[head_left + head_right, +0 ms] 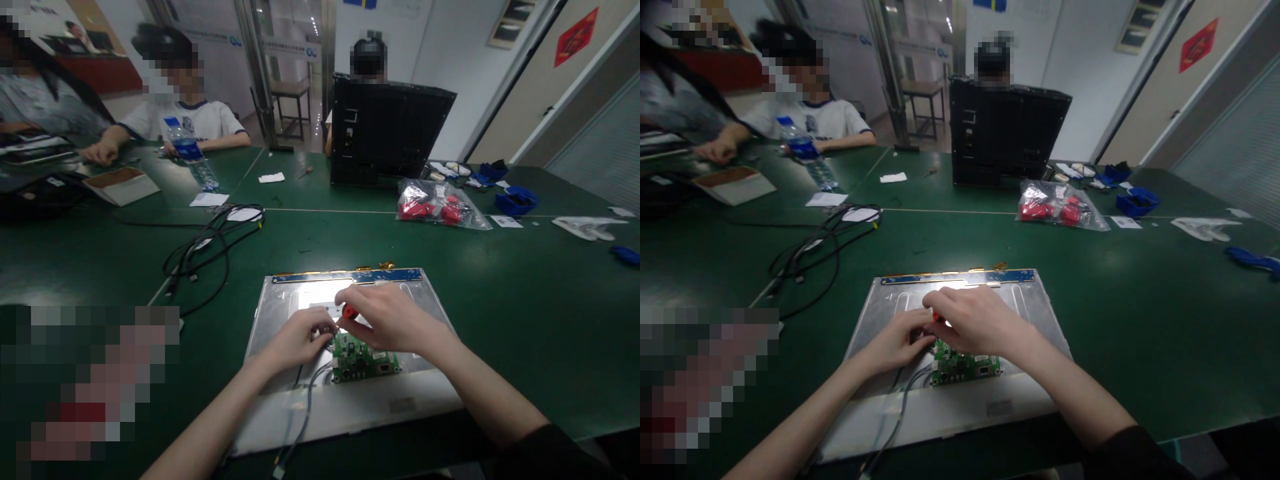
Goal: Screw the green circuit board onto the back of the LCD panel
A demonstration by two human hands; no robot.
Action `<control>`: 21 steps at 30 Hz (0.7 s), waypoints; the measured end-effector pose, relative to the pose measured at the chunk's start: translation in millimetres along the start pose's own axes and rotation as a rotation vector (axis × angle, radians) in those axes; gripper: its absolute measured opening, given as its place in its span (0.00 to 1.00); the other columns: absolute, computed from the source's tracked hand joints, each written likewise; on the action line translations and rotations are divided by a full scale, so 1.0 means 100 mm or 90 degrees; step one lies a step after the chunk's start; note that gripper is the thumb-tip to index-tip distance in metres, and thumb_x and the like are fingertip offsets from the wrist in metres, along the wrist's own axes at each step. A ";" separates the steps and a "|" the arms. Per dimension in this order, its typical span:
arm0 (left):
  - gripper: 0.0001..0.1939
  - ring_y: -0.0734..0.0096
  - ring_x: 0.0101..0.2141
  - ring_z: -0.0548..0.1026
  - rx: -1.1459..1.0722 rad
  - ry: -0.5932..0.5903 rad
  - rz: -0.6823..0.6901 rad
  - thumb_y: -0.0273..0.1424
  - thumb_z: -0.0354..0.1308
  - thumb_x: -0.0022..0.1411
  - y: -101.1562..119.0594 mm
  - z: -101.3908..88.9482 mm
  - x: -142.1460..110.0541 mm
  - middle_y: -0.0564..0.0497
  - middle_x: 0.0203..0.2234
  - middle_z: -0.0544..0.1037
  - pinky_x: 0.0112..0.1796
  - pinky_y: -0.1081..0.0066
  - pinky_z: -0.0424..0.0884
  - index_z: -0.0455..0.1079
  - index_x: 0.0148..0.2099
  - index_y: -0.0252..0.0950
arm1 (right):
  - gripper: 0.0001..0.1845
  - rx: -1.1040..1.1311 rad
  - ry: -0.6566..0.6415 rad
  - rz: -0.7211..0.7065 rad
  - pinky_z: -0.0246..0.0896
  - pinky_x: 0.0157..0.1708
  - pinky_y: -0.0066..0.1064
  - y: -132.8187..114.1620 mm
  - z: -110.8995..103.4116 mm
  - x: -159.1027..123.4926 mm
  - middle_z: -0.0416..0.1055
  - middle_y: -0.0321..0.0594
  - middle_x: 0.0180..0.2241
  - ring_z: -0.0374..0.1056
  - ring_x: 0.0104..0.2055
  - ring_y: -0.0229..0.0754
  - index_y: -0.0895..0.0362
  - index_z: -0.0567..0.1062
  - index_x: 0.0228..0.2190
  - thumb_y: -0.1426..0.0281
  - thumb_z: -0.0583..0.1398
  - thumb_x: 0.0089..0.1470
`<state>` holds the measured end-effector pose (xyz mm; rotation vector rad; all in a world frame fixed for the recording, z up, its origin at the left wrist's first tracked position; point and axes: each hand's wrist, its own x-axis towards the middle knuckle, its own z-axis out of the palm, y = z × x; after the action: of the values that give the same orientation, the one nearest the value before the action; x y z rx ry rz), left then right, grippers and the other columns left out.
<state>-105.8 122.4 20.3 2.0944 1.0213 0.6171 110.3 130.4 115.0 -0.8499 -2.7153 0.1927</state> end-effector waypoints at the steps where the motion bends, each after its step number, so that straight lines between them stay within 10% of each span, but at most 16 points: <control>1: 0.05 0.65 0.33 0.72 0.008 0.001 0.005 0.23 0.57 0.59 0.00 0.01 0.00 0.52 0.30 0.76 0.37 0.68 0.65 0.71 0.33 0.36 | 0.07 -0.007 0.008 -0.008 0.42 0.26 0.29 0.01 0.01 0.00 0.74 0.39 0.32 0.66 0.29 0.38 0.56 0.68 0.42 0.66 0.56 0.65; 21: 0.06 0.65 0.33 0.73 0.017 0.005 0.004 0.24 0.58 0.62 -0.01 0.04 -0.02 0.52 0.30 0.75 0.37 0.68 0.67 0.71 0.32 0.37 | 0.06 -0.032 -0.009 -0.004 0.41 0.25 0.30 0.01 -0.04 -0.02 0.74 0.39 0.32 0.66 0.29 0.40 0.56 0.68 0.40 0.66 0.58 0.64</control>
<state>-105.0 119.4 16.8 2.1209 1.0331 0.6186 113.3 130.2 117.8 -0.8580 -2.7466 0.1296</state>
